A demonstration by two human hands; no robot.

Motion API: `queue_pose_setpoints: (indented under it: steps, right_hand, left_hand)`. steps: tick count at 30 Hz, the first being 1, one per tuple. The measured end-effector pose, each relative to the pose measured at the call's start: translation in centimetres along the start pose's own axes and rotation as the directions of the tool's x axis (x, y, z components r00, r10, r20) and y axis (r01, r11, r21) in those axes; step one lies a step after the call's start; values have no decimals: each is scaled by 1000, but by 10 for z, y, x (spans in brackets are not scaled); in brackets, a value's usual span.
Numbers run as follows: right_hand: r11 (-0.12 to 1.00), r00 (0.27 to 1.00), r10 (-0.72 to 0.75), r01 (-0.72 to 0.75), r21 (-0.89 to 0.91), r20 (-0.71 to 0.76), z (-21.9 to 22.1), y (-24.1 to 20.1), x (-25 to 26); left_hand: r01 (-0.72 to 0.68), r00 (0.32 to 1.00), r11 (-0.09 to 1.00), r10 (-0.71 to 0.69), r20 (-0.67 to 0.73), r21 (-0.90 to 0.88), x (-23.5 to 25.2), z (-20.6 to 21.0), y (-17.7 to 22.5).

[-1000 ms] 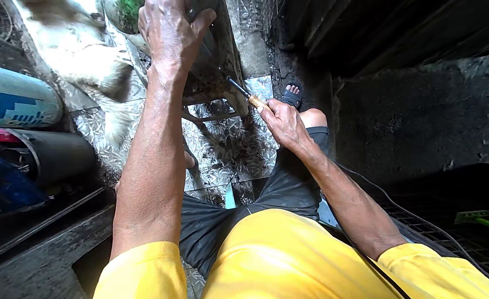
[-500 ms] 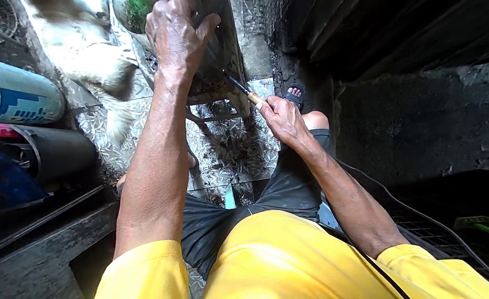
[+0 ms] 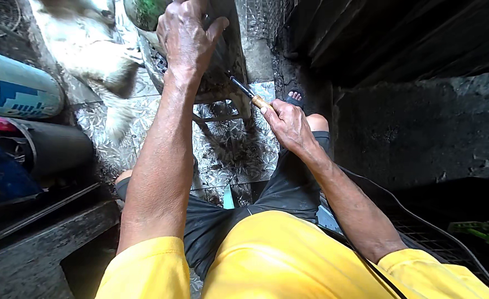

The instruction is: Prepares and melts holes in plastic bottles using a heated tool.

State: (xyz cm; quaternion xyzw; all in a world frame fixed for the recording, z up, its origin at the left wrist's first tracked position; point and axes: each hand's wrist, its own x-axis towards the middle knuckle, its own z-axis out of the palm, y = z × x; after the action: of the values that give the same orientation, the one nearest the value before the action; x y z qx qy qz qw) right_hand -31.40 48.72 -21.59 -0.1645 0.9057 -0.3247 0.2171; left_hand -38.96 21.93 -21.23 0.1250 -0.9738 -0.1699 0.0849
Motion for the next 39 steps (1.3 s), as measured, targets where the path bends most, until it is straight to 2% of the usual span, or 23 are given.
queue_pose_setpoints:
  steps: [20, 29, 34, 37, 39]
  right_hand:
    - [1000, 1000, -4, 5, 30, -21, 7, -7, 4]
    - [1000, 1000, 20, -20, 23, -15, 13, -13, 10]
    - [1000, 1000, 9, -8, 8, -20, 11, -13, 6]
    - [999, 998, -32, 33, 20, -48, 5, 0, -7]
    - [1000, 999, 5, -3, 31, -40, 0, 9, -14]
  left_hand:
    - [16, 1000, 1000, -16, 19, 6, -1, 0, 2]
    - [-18, 1000, 1000, 18, -24, 10, 0, 3, -1]
    - [-53, 999, 999, 53, 5, -6, -3, 1, -3]
    - [-104, 994, 994, 105, 41, -30, -6, -3, -4]
    - [-168, 984, 985, 170, 55, -35, -7, -4, -3]
